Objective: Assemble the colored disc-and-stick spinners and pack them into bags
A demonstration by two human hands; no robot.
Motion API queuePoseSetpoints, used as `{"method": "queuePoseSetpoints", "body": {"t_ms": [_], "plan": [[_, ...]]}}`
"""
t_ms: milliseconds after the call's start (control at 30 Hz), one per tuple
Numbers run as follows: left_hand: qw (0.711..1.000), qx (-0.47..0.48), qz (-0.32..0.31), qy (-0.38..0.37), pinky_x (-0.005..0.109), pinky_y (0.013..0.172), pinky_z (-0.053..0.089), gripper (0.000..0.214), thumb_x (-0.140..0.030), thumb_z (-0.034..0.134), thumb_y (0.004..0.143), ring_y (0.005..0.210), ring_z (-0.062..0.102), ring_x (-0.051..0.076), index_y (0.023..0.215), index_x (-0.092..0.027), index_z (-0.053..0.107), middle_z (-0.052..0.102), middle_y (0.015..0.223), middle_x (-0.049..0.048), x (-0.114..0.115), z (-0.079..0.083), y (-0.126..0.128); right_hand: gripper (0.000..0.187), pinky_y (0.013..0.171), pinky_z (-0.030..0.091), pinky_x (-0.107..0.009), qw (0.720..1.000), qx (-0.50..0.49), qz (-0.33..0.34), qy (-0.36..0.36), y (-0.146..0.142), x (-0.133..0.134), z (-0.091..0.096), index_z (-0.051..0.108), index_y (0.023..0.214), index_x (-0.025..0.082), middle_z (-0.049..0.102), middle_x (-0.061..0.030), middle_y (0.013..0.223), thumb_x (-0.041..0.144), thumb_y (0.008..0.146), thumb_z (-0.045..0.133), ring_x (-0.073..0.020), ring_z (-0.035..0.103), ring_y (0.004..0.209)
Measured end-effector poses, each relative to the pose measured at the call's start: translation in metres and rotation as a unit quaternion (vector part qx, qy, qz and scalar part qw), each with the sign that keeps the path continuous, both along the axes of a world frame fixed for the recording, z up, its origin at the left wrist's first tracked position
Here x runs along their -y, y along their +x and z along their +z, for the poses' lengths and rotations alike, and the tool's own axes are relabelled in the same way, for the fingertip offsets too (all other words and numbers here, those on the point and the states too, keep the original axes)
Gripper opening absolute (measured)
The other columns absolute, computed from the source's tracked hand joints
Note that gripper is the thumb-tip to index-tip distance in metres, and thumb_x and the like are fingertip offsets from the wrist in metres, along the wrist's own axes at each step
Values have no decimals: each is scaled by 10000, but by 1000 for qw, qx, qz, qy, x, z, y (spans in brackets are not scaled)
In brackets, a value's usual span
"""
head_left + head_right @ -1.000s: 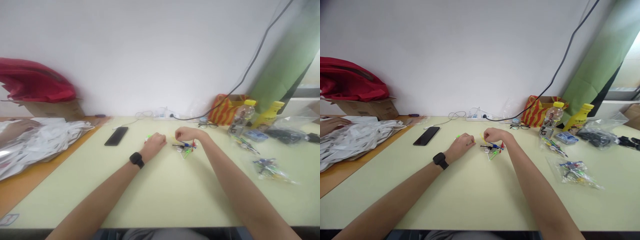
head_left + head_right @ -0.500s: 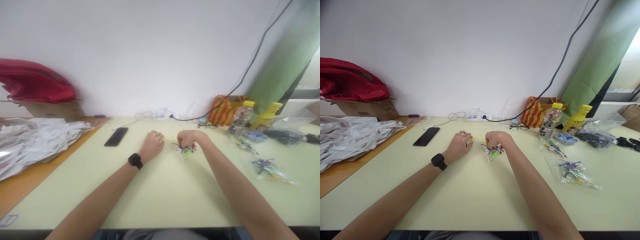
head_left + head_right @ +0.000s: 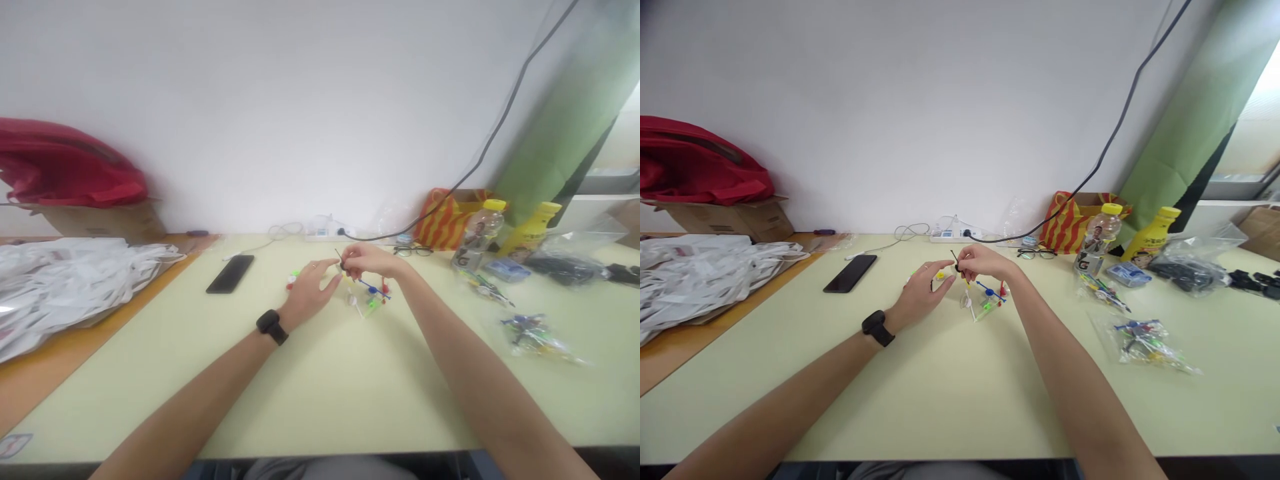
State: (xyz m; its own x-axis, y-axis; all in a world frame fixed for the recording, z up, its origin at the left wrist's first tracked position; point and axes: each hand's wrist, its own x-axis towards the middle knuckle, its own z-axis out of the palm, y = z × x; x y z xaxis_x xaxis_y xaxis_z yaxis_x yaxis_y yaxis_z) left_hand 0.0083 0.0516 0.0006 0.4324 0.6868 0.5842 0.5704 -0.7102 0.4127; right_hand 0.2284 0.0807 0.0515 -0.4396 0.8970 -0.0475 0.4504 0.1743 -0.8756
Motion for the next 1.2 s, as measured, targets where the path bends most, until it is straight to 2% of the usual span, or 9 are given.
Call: {"method": "queuePoseSetpoints", "body": {"t_ms": [167, 367, 500, 633, 767, 867, 967, 1067, 1200], "plan": [[999, 33, -34, -8, 377, 991, 497, 202, -279, 567, 1016, 1119, 638, 229, 1202, -242, 639, 695, 1218, 61, -1, -1, 4, 51, 672, 601, -269, 998, -53, 25, -15, -14, 3, -8, 573, 840, 182, 739, -52, 746, 211, 851, 613, -167, 728, 677], [998, 34, -43, -15, 332, 864, 501, 73, -223, 562, 993, 933, 651, 199, 999, -223, 635, 695, 992, 41, -5, 0, 1, 111, 597, 480, -215, 995, 53, 12, 87, -19, -3, -16, 638, 910, 181, 714, -17, 792, 248, 882, 554, -139, 645, 688], [997, -38, -49, -36, 342, 804, 487, 132, -293, 561, 1005, 889, 646, 210, 902, -226, 608, 692, 962, 35, -7, -7, -1, 181, 736, 478, -244, 982, 135, -42, 125, -12, -15, -24, 717, 929, 151, 743, -65, 945, 186, 860, 553, -185, 653, 870], [987, -148, -65, 13, 389, 870, 469, 131, -300, 575, 1008, 990, 655, 258, 940, -224, 658, 709, 984, 65, -13, -17, 2, 319, 853, 473, -275, 962, 226, -85, 130, -1, -21, -36, 732, 1091, 119, 751, -126, 1075, 103, 798, 606, -226, 667, 970], [981, -181, -50, 41, 449, 930, 443, 166, -280, 564, 1014, 1092, 639, 305, 945, -225, 705, 732, 946, 91, -16, -21, 2, 260, 798, 489, -282, 946, 296, -90, 98, 12, -21, -34, 745, 1043, 137, 756, -145, 1100, 164, 795, 672, -248, 686, 967], [982, -179, -47, 47, 475, 971, 423, 183, -296, 557, 1014, 1200, 584, 329, 946, -236, 716, 744, 975, 88, -14, -19, -2, 116, 688, 488, -282, 938, 337, -61, 50, 24, -18, -22, 749, 841, 163, 777, -111, 942, 245, 759, 743, -246, 706, 845], [979, -190, -25, 68, 496, 998, 402, 187, -307, 534, 1022, 1274, 524, 344, 1000, -237, 706, 736, 1108, 94, -11, -16, -5, 119, 618, 477, -274, 933, 360, -22, -1, 32, -11, -9, 731, 748, 182, 771, -67, 792, 264, 697, 800, -224, 709, 727], [977, -195, -7, 83, 494, 962, 403, 188, -245, 516, 1018, 1211, 544, 335, 1066, -231, 697, 725, 1168, 105, -10, -12, -6, 88, 607, 483, -266, 928, 369, 9, -46, 32, -6, -4, 716, 704, 184, 749, -39, 678, 213, 673, 794, -203, 707, 652], [971, -223, -34, 77, 485, 901, 407, 214, -223, 510, 1009, 1071, 587, 323, 914, -218, 702, 743, 992, 109, -5, -10, -4, 85, 603, 483, -269, 924, 373, 27, -74, 27, -6, -7, 702, 669, 182, 710, -22, 586, 189, 657, 786, -196, 690, 601]]}}
